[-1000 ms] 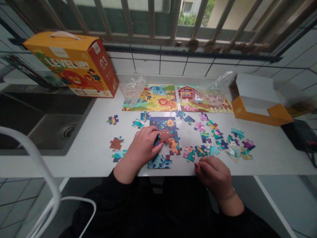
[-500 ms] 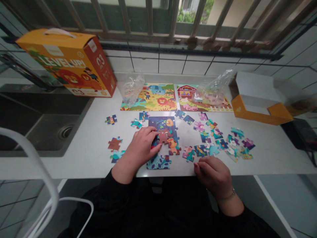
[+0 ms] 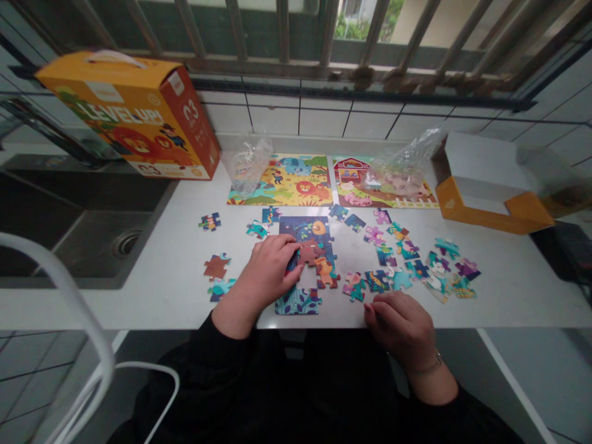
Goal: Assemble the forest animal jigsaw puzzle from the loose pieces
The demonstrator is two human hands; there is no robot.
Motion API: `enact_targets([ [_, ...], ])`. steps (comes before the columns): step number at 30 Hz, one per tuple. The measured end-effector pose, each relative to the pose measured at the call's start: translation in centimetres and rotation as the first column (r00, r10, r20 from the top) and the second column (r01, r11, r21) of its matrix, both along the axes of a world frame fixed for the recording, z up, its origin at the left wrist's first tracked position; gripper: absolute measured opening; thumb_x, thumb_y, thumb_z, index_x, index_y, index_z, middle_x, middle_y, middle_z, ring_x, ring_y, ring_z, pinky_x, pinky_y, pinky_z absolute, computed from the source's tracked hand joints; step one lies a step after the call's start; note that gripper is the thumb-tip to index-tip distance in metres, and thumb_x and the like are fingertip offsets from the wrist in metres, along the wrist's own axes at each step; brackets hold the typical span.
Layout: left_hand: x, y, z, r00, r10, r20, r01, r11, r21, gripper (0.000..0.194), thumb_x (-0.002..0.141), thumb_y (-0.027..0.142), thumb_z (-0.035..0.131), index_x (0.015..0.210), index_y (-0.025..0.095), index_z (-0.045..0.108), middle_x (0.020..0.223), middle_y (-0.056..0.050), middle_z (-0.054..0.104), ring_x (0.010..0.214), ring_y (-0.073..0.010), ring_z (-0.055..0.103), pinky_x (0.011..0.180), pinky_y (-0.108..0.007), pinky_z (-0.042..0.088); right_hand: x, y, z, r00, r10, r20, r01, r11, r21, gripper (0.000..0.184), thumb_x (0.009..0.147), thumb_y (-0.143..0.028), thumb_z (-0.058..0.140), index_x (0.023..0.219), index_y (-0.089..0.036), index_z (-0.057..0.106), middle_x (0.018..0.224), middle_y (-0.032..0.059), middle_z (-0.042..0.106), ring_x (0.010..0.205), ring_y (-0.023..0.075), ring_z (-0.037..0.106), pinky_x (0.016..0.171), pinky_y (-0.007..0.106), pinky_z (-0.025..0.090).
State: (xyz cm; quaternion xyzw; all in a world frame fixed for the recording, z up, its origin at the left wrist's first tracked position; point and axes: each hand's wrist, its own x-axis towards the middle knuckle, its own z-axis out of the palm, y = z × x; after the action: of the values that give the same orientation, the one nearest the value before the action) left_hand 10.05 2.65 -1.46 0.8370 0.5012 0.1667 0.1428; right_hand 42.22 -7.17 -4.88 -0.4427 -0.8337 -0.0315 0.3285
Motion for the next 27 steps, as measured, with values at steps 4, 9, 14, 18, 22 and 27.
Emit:
enact_targets([
  [4,0.1,-0.1,0.2,1.000,-0.025,0.016,0.025,1.000,0.011,0.043,0.100,0.030,0.069,0.142,0.023,0.067,0.148,-0.013,0.067,0.137,-0.0349,0.061,0.115,-0.056,0.047,0.0,-0.1,-0.1,1.000,-0.002,-0.007,0.002,1.000,0.000,0.020,0.101,-0.012,0.073,0.091,-0.024,0.060,0.085,0.0037,0.069,0.076,0.0197,0.060,0.072,0.036,0.046],
  [9,0.5,-0.5,0.5,0.988,-0.145,0.045,0.143,0.989,0.032,0.043,0.101,0.023,0.066,0.144,0.027,0.067,0.157,-0.008,0.067,0.144,-0.0322,0.057,0.120,-0.056,0.042,0.0,0.0,0.0,1.000,0.001,-0.009,-0.001,1.000,-0.006,0.021,0.100,-0.012,0.073,0.090,-0.024,0.060,0.085,0.0038,0.070,0.076,0.0197,0.060,0.072,0.036,0.046],
  [14,0.8,-0.9,0.7,0.986,-0.166,0.012,0.166,0.986,0.025,0.038,0.104,0.027,0.064,0.141,0.028,0.070,0.159,-0.008,0.066,0.145,-0.0325,0.059,0.115,-0.056,0.042,0.1,-0.1,0.0,1.000,0.000,-0.005,0.000,1.000,-0.007,0.020,0.100,-0.012,0.074,0.090,-0.024,0.061,0.084,0.0042,0.070,0.076,0.0201,0.061,0.072,0.036,0.046],
  [18,0.9,-1.1,0.7,0.986,-0.168,-0.014,0.168,0.985,0.027,0.039,0.106,0.029,0.063,0.144,0.027,0.068,0.162,-0.011,0.063,0.146,-0.0325,0.059,0.116,-0.056,0.041,0.1,-0.1,0.0,1.000,-0.007,-0.001,0.007,1.000,-0.012,0.020,0.099,-0.012,0.074,0.089,-0.024,0.061,0.084,0.0038,0.070,0.075,0.0201,0.061,0.072,0.036,0.047],
  [22,1.2,-1.1,0.4,0.985,-0.172,-0.030,0.173,0.985,0.025,0.041,0.107,0.031,0.062,0.148,0.026,0.065,0.164,-0.013,0.061,0.147,-0.0313,0.059,0.119,-0.056,0.038,0.0,0.0,0.1,1.000,-0.011,0.000,0.011,1.000,-0.005,0.020,0.100,-0.013,0.072,0.089,-0.025,0.062,0.083,0.0033,0.071,0.074,0.0196,0.062,0.071,0.036,0.047],
  [27,0.8,-1.6,1.1,0.986,-0.151,-0.076,0.154,0.988,0.030,0.044,0.107,0.030,0.063,0.150,0.028,0.063,0.162,-0.012,0.062,0.147,-0.0322,0.058,0.122,-0.056,0.039,-0.1,0.0,0.3,1.000,-0.007,0.004,0.007,1.000,0.007,0.020,0.101,-0.013,0.072,0.090,-0.025,0.061,0.084,0.0037,0.071,0.075,0.0197,0.062,0.071,0.036,0.047],
])
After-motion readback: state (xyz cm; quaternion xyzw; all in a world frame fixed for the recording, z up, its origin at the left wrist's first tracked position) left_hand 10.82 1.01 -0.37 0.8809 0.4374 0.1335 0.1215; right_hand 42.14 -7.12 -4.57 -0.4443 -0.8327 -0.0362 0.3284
